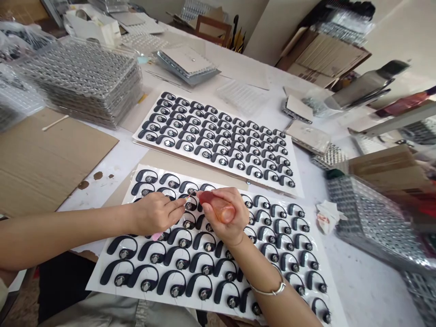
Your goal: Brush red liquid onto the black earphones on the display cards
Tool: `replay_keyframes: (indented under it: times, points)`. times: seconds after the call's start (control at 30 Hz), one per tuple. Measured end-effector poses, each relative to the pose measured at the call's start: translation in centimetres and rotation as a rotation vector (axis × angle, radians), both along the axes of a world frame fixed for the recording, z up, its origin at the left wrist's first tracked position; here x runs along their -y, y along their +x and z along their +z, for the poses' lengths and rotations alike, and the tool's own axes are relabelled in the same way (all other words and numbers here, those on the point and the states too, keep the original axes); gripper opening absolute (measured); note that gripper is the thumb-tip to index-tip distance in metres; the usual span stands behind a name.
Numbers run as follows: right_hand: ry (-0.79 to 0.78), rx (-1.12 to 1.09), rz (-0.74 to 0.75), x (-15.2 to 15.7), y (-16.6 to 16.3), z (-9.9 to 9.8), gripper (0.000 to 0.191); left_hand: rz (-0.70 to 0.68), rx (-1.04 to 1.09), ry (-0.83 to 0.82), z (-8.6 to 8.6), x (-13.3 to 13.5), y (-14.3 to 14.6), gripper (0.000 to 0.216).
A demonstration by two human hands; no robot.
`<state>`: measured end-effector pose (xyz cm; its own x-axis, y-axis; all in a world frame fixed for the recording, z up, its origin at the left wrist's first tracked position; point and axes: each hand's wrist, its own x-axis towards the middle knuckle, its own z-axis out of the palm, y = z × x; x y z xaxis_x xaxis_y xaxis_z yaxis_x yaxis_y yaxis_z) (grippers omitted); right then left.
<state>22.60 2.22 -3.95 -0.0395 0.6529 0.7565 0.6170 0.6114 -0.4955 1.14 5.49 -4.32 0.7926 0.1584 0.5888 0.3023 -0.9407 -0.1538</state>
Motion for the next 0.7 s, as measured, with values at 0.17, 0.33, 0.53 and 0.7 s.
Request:
replay_keyframes:
  times: [0.17, 0.33, 0.53, 0.7]
  points:
    - [0.009, 0.032, -0.007, 0.03, -0.13, 0.08, 0.030, 0.001, 0.003, 0.002, 0.06, 0.02, 0.09, 0.013]
    - [-0.002, 0.061, -0.030, 0.16, 0.05, -0.11, 0.029, -0.004, 0.016, -0.007, 0.17, -0.05, 0.11, 0.014]
    - [0.008, 0.054, -0.005, 0.09, -0.17, 0.08, 0.029, -0.006, 0.005, -0.009, 0.00, -0.06, 0.04, 0.013]
    - [0.012, 0.045, 0.004, 0.07, -0.42, 0.31, 0.028, -0.015, -0.005, -0.011, -0.02, -0.07, 0.06, 0.015]
